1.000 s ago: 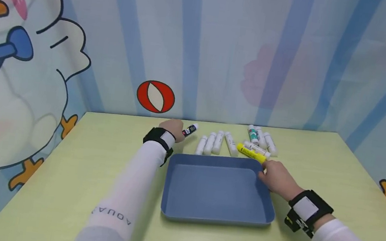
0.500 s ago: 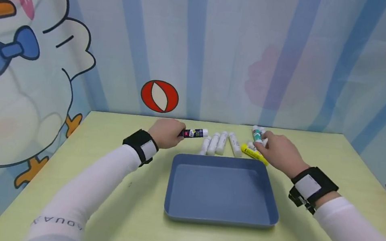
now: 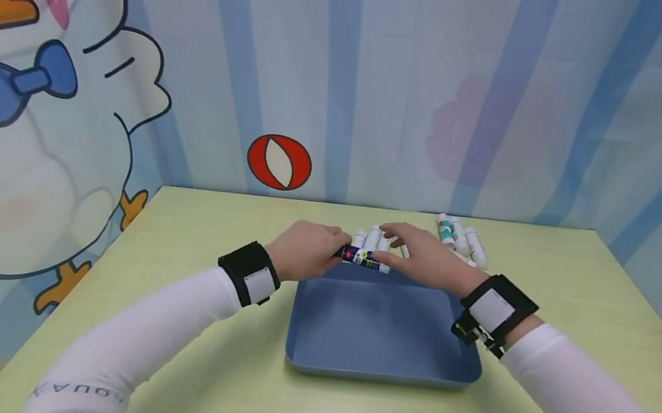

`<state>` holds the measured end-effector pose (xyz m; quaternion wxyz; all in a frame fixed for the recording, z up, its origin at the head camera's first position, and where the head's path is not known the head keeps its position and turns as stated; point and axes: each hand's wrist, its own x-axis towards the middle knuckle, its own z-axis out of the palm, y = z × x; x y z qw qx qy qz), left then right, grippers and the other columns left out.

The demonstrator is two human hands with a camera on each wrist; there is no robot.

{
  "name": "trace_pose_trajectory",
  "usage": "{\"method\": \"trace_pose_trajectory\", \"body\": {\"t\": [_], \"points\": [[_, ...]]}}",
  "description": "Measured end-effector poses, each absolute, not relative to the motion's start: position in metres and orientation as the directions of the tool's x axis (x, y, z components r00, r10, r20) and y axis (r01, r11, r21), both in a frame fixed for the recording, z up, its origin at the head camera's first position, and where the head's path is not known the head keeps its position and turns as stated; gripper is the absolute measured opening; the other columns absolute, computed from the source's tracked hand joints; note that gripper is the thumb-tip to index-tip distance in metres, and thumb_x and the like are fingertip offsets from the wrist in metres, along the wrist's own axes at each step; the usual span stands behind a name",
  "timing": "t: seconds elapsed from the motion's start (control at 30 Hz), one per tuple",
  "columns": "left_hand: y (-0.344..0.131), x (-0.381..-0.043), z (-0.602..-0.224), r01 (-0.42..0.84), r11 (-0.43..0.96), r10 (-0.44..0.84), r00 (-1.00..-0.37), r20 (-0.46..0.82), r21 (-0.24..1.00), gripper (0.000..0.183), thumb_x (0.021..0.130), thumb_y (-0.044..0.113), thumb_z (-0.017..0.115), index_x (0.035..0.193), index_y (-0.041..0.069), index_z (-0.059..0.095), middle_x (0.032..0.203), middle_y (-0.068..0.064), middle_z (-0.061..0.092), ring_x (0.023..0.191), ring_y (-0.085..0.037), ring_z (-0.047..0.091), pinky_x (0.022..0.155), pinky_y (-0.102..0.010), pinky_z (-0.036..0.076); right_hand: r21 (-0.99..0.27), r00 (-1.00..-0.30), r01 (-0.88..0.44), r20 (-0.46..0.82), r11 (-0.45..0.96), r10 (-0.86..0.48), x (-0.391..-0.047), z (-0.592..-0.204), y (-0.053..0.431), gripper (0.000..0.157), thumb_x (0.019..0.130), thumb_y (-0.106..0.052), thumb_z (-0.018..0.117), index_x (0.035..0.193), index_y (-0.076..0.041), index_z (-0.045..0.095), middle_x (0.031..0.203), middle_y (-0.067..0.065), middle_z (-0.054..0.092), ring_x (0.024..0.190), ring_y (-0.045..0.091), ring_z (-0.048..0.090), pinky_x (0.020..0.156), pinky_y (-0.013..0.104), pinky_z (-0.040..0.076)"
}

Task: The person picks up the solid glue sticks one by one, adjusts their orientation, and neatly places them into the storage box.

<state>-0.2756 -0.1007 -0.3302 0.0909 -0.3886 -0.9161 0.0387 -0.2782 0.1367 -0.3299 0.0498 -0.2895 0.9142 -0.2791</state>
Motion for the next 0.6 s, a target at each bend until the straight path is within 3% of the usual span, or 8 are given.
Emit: {"method": "trace_pose_trajectory", "body": {"t": [0.1, 0.23, 0.43, 0.6], "points": [[-0.095, -0.266, -0.33, 0.732, 0.662, 0.749, -0.651, 0.121, -0.158, 0.023, 0.092, 0.021, 0.068, 0.112, 0.009, 0.064, 0.092, -0.002, 0.067, 0.071, -0.012, 0.059, 0.07, -0.025, 0.055, -0.559, -0.799, -0.522, 0.056, 0.644, -0.598, -0.275, -0.333, 0.13, 0.055, 0.097, -0.036, 0.06, 0.135, 0.002, 0.05, 0.112, 0.014, 0.065, 0.096, 0.022, 0.065, 0.08, 0.037, 0.055], [-0.091, -0.257, -0.328, 0.743, 0.644, 0.764, -0.636, 0.108, -0.179, 0.024, 0.093, 0.024, 0.068, 0.112, 0.009, 0.064, 0.091, -0.001, 0.067, 0.07, -0.011, 0.058, 0.067, -0.023, 0.054, -0.576, -0.781, -0.529, 0.042, 0.623, -0.624, -0.27, -0.336, 0.126, 0.044, 0.094, -0.033, 0.065, 0.122, 0.002, 0.061, 0.09, 0.003, 0.067, 0.073, 0.012, 0.064, 0.065, 0.03, 0.055], [-0.09, -0.252, -0.328, 0.74, 0.648, 0.761, -0.64, 0.108, -0.179, 0.025, 0.094, 0.025, 0.066, 0.113, 0.01, 0.064, 0.093, -0.002, 0.067, 0.071, -0.011, 0.056, 0.065, -0.02, 0.052, -0.603, -0.761, -0.526, 0.018, 0.6, -0.649, -0.268, -0.338, 0.123, 0.02, 0.093, -0.028, 0.068, 0.1, -0.009, 0.07, 0.075, 0.001, 0.065, 0.062, 0.014, 0.055, 0.056, 0.028, 0.046], [-0.093, -0.253, -0.334, 0.739, 0.659, 0.752, -0.643, 0.145, -0.138, 0.023, 0.093, 0.023, 0.068, 0.111, 0.01, 0.064, 0.09, -0.001, 0.066, 0.07, -0.011, 0.055, 0.064, -0.022, 0.052, -0.56, -0.742, -0.565, 0.024, 0.605, -0.67, -0.267, -0.338, 0.119, 0.015, 0.094, -0.026, 0.067, 0.09, -0.012, 0.069, 0.068, -0.003, 0.058, 0.057, 0.012, 0.05, 0.053, 0.026, 0.04]]}}
